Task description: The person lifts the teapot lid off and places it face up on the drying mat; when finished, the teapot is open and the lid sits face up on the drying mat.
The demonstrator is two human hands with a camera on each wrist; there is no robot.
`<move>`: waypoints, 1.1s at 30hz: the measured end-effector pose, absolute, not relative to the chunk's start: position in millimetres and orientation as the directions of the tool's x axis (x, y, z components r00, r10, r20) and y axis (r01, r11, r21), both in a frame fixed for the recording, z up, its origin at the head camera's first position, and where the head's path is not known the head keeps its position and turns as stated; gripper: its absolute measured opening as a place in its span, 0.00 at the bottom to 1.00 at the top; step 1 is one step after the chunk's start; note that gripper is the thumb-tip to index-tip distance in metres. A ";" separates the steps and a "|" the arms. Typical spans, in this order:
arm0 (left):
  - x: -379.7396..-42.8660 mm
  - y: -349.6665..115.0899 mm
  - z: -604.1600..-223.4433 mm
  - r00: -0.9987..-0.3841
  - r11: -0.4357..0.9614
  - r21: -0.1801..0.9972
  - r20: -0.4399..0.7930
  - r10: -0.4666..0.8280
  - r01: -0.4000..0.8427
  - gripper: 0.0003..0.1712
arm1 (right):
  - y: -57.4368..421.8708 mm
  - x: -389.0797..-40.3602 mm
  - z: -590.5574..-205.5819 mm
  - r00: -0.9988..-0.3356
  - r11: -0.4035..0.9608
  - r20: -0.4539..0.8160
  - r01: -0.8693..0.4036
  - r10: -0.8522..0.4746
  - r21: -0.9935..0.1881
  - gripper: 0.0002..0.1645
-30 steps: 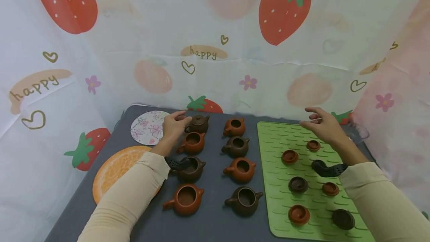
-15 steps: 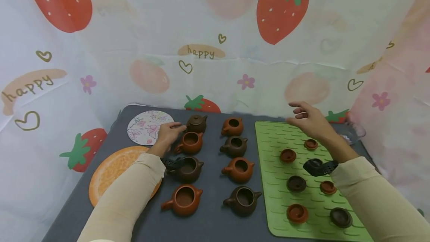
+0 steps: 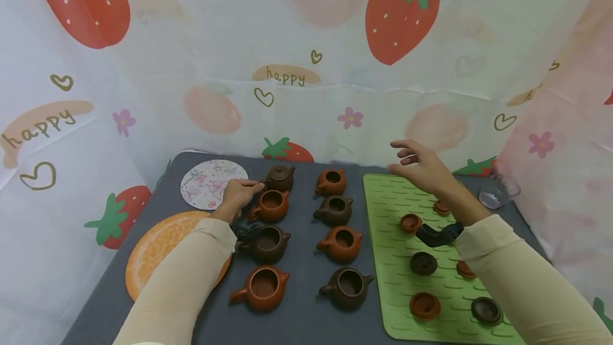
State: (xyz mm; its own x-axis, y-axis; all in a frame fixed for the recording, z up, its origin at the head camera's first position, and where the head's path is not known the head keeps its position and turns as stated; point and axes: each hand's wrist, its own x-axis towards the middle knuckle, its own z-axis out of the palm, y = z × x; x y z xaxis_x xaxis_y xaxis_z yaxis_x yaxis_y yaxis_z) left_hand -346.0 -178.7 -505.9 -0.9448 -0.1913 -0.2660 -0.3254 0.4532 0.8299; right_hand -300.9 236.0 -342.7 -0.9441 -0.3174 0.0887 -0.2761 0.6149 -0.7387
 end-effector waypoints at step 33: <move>-344.0 -182.7 -507.3 -0.948 0.487 0.814 -0.267 -0.172 -0.317 0.21 | 112.8 -354.0 -386.9 -0.930 0.367 0.127 -0.258 -0.344 -0.894 0.29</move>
